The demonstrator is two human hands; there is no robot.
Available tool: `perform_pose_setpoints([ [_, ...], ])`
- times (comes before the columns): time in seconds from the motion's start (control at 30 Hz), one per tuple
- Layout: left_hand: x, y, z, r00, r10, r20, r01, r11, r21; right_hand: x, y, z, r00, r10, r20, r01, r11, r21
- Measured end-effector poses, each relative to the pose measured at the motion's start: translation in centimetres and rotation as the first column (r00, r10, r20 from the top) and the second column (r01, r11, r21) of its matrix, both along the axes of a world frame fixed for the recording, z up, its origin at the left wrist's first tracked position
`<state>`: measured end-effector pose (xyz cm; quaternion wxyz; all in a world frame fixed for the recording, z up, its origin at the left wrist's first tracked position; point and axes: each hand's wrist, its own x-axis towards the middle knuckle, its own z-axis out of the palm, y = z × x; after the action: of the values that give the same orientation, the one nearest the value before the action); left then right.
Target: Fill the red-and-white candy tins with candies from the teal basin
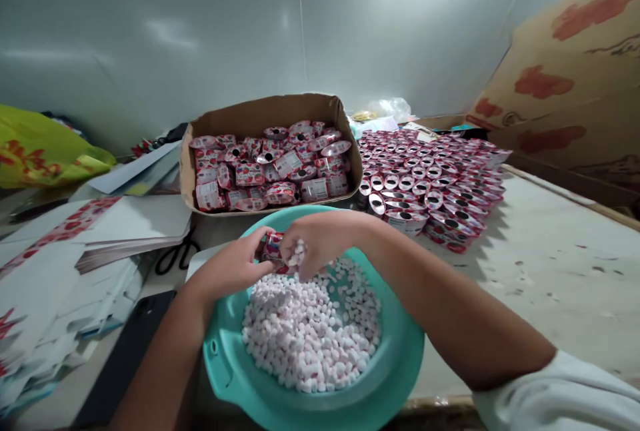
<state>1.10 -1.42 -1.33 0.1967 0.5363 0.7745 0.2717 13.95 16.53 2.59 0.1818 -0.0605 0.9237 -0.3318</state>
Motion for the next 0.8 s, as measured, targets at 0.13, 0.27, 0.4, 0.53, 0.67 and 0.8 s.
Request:
perform_pose_setpoints([
  [0.13,0.0,0.1,0.0,0.998,-0.058,0.005,0.058,0.994,-0.090,0.1,1.9,0.4,0.993,-0.091,-0.077,0.088,0.996,-0.035],
  [0.27,-0.1,0.0,-0.2,0.993,-0.111,0.028,0.112,0.990,-0.084,-0.4,2.4,0.1,0.977,-0.169,-0.129,0.168,0.986,-0.019],
  [0.4,-0.1,-0.1,-0.3,0.993,-0.110,0.037,0.113,0.990,-0.084,-0.8,2.0,-0.8,0.955,-0.191,-0.226,0.205,0.978,0.037],
  [0.53,-0.2,-0.1,-0.4,0.996,-0.076,0.055,0.080,0.994,-0.074,-0.8,1.5,-0.9,0.946,-0.190,-0.261,0.200,0.980,0.010],
  [0.67,-0.3,-0.2,-0.5,0.993,-0.087,0.084,0.090,0.996,-0.028,-0.8,1.1,-0.7,0.938,-0.180,-0.295,0.189,0.982,0.003],
  [0.8,-0.3,-0.4,-0.3,0.995,-0.091,0.047,0.092,0.995,-0.032,-0.9,0.7,-0.7,0.915,-0.221,-0.337,0.216,0.975,-0.052],
])
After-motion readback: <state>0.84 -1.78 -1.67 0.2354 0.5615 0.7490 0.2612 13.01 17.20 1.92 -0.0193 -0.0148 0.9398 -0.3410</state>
